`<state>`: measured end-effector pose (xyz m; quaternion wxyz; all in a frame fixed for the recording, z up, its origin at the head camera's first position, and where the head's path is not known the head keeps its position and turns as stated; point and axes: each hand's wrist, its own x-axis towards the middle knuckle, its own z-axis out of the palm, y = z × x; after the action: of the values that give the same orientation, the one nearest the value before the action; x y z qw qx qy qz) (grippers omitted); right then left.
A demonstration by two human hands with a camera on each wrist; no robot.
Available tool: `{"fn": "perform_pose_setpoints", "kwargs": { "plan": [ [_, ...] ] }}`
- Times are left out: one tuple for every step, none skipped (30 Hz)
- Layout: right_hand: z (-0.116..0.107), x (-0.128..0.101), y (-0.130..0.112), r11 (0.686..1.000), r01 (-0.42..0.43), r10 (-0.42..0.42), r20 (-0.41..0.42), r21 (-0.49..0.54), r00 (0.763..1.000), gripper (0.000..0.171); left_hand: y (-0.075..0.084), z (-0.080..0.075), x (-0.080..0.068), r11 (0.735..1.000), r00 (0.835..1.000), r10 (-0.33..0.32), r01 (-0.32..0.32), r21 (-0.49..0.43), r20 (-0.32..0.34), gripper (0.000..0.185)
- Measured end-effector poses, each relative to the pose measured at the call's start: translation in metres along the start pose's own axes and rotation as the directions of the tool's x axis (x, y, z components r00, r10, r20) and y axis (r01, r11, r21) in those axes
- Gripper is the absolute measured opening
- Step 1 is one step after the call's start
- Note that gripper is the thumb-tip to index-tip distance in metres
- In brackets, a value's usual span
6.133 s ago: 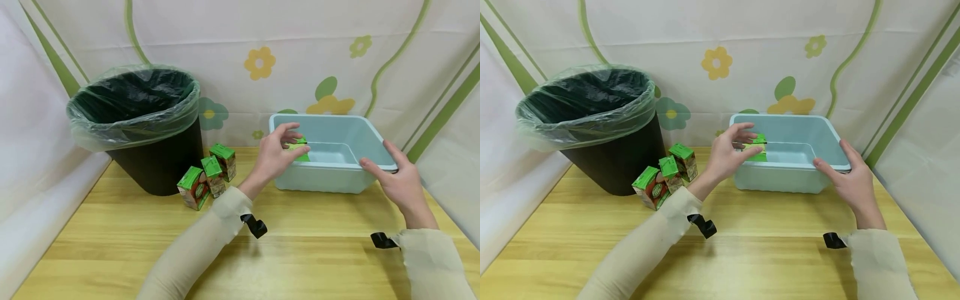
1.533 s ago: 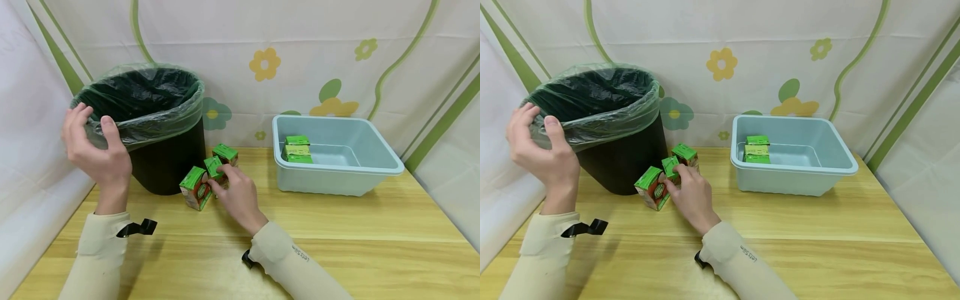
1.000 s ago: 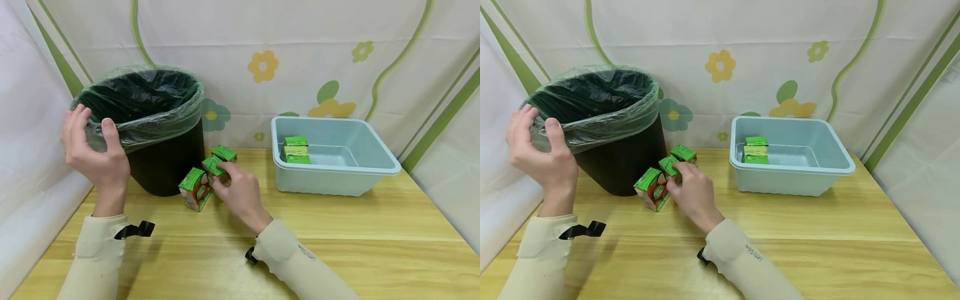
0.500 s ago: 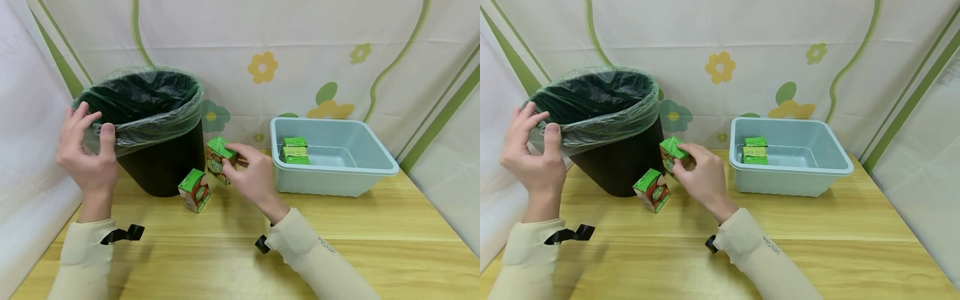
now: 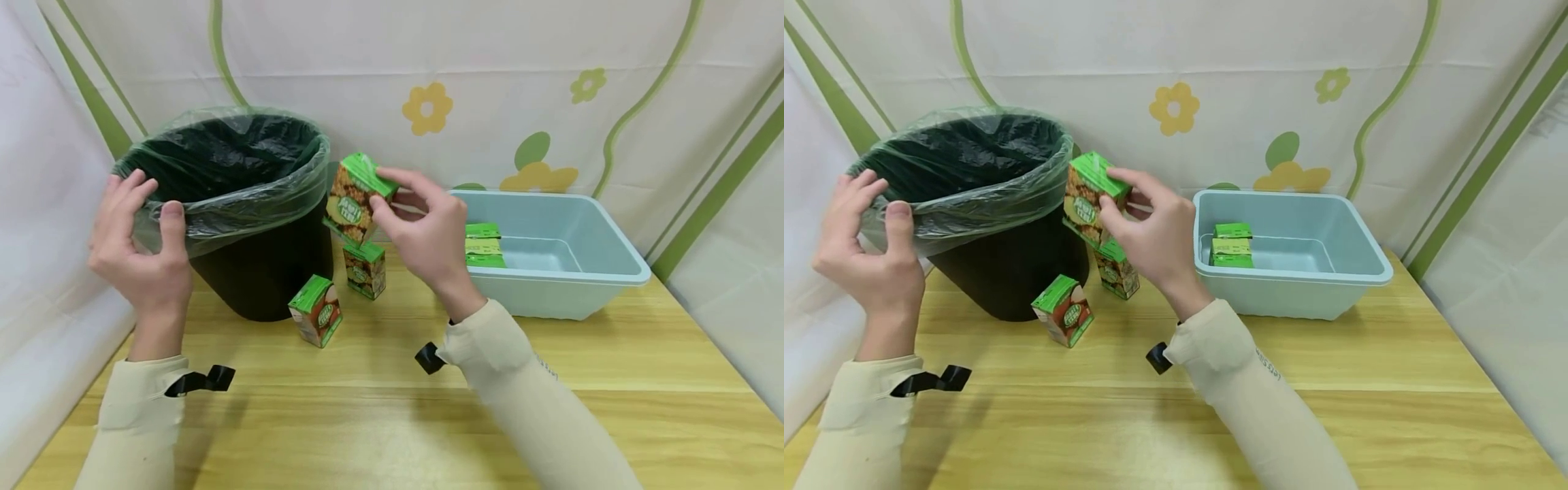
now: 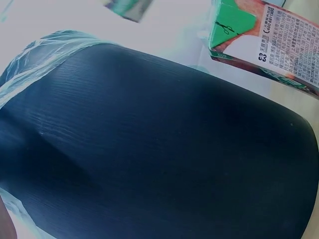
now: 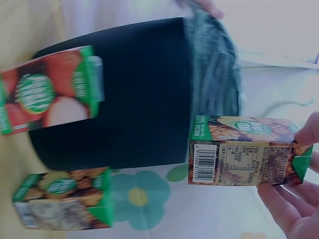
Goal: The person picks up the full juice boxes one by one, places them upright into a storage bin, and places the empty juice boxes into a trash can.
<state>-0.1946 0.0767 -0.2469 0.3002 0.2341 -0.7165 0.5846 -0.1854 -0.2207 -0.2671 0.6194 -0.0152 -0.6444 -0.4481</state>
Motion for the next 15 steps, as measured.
{"fn": "perform_pose_setpoints", "kwargs": {
  "plan": [
    [0.0, 0.004, -0.003, 1.0, -0.001, 0.001, -0.011, 0.01, 1.0, 0.031, -0.001, 0.0, 0.0, 1.0, 1.0, 0.001, -0.001, 0.0, -0.005, 0.04],
    [0.0, 0.007, -0.005, 1.0, 0.002, -0.002, -0.023, 0.019, 1.0, 0.031, -0.002, 0.0, 0.0, 1.0, 1.0, 0.002, -0.002, -0.001, -0.01, 0.04],
    [0.0, 0.011, -0.008, 1.0, 0.004, -0.003, -0.034, 0.026, 0.999, 0.031, -0.003, 0.0, 0.0, 1.0, 1.0, 0.003, -0.003, 0.0, -0.012, 0.04],
    [0.0, 0.014, -0.011, 0.999, 0.008, -0.006, -0.043, 0.032, 0.999, 0.032, -0.004, 0.0, -0.001, 1.0, 1.0, 0.006, -0.006, -0.001, -0.014, 0.04],
    [0.0, 0.017, -0.013, 0.999, 0.009, -0.007, -0.049, 0.039, 0.999, 0.032, -0.004, 0.001, -0.001, 1.0, 1.0, 0.009, -0.009, -0.004, -0.019, 0.041],
    [0.0, 0.02, -0.015, 0.999, 0.013, -0.01, -0.057, 0.046, 0.998, 0.032, -0.005, 0.001, -0.001, 1.0, 1.0, 0.011, -0.011, -0.004, -0.022, 0.042],
    [0.001, 0.023, -0.018, 0.998, 0.019, -0.015, -0.065, 0.053, 0.998, 0.032, -0.004, 0.002, -0.001, 1.0, 1.0, 0.015, -0.015, -0.006, -0.026, 0.043],
    [0.001, 0.025, -0.02, 0.998, 0.017, -0.012, -0.071, 0.063, 0.997, 0.032, -0.004, 0.002, -0.001, 1.0, 0.999, 0.018, -0.019, -0.01, -0.031, 0.045],
    [0.002, 0.027, -0.022, 0.997, 0.016, -0.01, -0.079, 0.074, 0.997, 0.032, -0.003, 0.002, -0.001, 1.0, 0.999, 0.021, -0.022, -0.012, -0.033, 0.046],
    [0.002, 0.029, -0.024, 0.996, 0.025, -0.018, -0.087, 0.086, 0.996, 0.032, -0.002, 0.003, -0.001, 1.0, 0.999, 0.025, -0.025, -0.013, -0.036, 0.047],
    [0.003, 0.031, -0.026, 0.994, 0.035, -0.025, -0.096, 0.1, 0.995, 0.032, -0.002, 0.003, -0.001, 1.0, 0.999, 0.027, -0.027, -0.015, -0.038, 0.048],
    [0.004, 0.033, -0.027, 0.992, 0.044, -0.032, -0.104, 0.116, 0.994, 0.033, -0.001, 0.003, -0.001, 0.999, 0.999, 0.029, -0.03, -0.014, -0.039, 0.048],
    [0.006, 0.034, -0.028, 0.99, 0.054, -0.039, -0.113, 0.132, 0.993, 0.033, -0.001, 0.003, -0.001, 0.999, 0.999, 0.031, -0.031, -0.013, -0.04, 0.048],
    [0.008, 0.036, -0.029, 0.986, 0.059, -0.041, -0.121, 0.153, 0.992, 0.033, 0.0, 0.003, -0.001, 0.999, 0.999, 0.03, -0.031, -0.011, -0.038, 0.047],
    [0.01, 0.038, -0.029, 0.982, 0.072, -0.049, -0.131, 0.175, 0.99, 0.033, 0.0, 0.003, -0.001, 0.999, 0.999, 0.031, -0.031, -0.008, -0.036, 0.047]
  ]
}}
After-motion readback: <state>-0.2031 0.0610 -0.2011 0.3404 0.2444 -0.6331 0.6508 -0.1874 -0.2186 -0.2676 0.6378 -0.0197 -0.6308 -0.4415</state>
